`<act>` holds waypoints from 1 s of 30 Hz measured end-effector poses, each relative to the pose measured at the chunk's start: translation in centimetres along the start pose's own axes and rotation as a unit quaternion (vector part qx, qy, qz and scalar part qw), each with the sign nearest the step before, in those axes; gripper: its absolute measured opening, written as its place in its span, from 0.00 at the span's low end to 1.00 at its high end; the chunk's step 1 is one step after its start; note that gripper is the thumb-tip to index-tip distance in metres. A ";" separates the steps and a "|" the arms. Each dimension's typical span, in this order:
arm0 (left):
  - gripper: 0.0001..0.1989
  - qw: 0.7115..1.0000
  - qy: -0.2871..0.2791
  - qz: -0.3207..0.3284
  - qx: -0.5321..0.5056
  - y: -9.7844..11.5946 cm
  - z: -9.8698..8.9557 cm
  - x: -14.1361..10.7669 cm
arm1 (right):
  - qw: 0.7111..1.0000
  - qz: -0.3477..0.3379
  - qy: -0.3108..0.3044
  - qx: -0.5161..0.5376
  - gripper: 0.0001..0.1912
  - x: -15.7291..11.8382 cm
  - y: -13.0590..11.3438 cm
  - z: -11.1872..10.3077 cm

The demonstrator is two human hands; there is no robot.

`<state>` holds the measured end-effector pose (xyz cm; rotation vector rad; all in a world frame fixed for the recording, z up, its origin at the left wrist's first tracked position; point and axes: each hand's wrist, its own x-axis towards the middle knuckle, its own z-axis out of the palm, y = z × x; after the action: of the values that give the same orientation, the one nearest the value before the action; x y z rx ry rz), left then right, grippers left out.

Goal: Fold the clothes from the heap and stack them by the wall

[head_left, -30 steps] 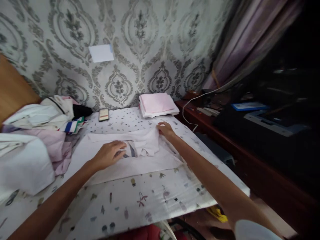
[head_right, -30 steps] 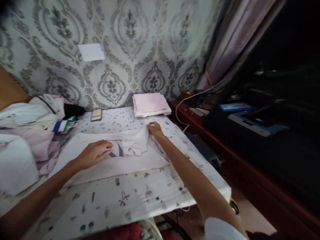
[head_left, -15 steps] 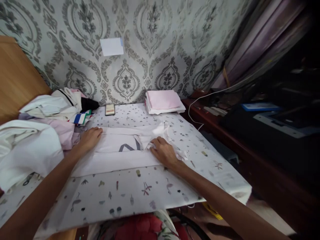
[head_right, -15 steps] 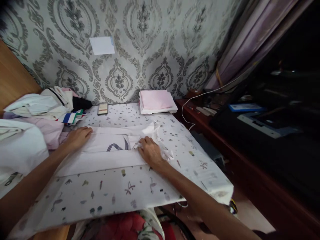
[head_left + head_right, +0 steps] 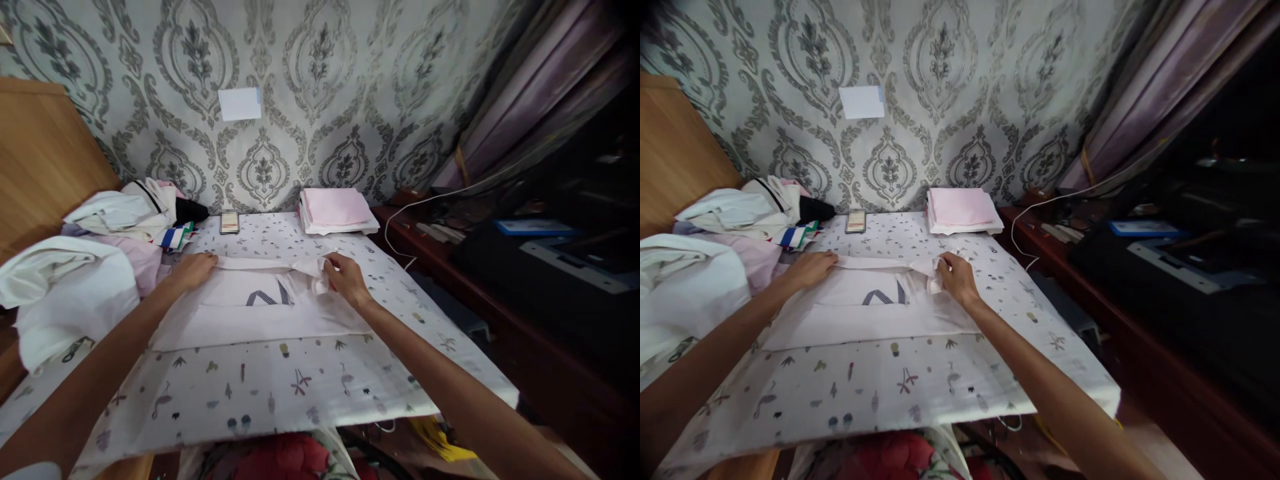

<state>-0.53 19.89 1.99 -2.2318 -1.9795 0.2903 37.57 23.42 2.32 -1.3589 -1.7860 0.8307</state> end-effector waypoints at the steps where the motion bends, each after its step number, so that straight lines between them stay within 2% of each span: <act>1: 0.17 1.000 0.005 -0.008 0.001 0.2 -0.3 0.0 | 1.000 -0.001 0.005 0.012 0.11 0.3 -0.4 -0.1; 4: 0.16 0.999 0.028 -0.039 0.009 0.5 -1.7 -0.6 | 0.999 -0.026 0.012 0.015 0.13 0.6 -1.4 -0.9; 8: 0.16 0.994 0.096 -0.053 0.022 0.7 -3.4 -2.9 | 0.981 -0.146 0.005 -0.131 0.15 -1.3 -1.8 -2.8; 9: 0.15 0.994 0.099 -0.042 0.023 0.8 -3.4 -3.7 | 0.971 -0.168 -0.015 -0.169 0.15 -2.0 -1.7 -3.2; 11: 0.15 0.998 0.059 -0.012 0.015 1.2 -3.1 -5.0 | 0.955 -0.187 -0.092 -0.213 0.15 -3.5 -1.3 -3.7; 13: 0.15 1.000 -0.007 0.005 -0.004 1.4 -2.4 -6.1 | 0.943 -0.179 -0.173 -0.220 0.16 -4.8 -0.7 -3.9; 14: 0.15 0.999 -0.032 0.004 -0.013 1.5 -2.1 -6.4 | 0.942 -0.168 -0.192 -0.216 0.16 -5.3 -0.3 -3.9; 16: 0.15 0.998 -0.046 -0.016 -0.029 1.6 -1.9 -6.7 | 0.958 -0.125 -0.167 -0.197 0.16 -5.9 0.6 -4.0; 19: 0.16 0.997 -0.001 -0.033 -0.072 2.5 -2.9 -6.5 | 0.983 -0.031 -0.078 -0.166 0.14 -5.9 2.0 -4.3; 22: 0.15 0.982 0.029 0.044 -0.182 5.8 -4.4 -5.8 | 0.981 0.032 -0.062 -0.182 0.12 -5.6 3.1 -4.3; 26: 0.17 0.935 0.023 0.197 -0.293 12.7 -5.5 -4.0 | 0.966 0.073 -0.093 -0.229 0.12 -5.2 3.4 -3.6; 28: 0.17 0.921 0.028 0.224 -0.318 16.0 -5.5 -2.4 | 0.959 0.078 -0.102 -0.253 0.13 -5.3 3.0 -3.1; 30: 0.18 0.916 0.032 0.214 -0.339 18.5 -5.4 -0.7 | 0.954 0.076 -0.107 -0.270 0.15 -5.5 2.6 -2.7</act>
<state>18.49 17.08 2.95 -3.0334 -1.6988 -0.5122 42.07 18.86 0.67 -1.8293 -2.2030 0.6039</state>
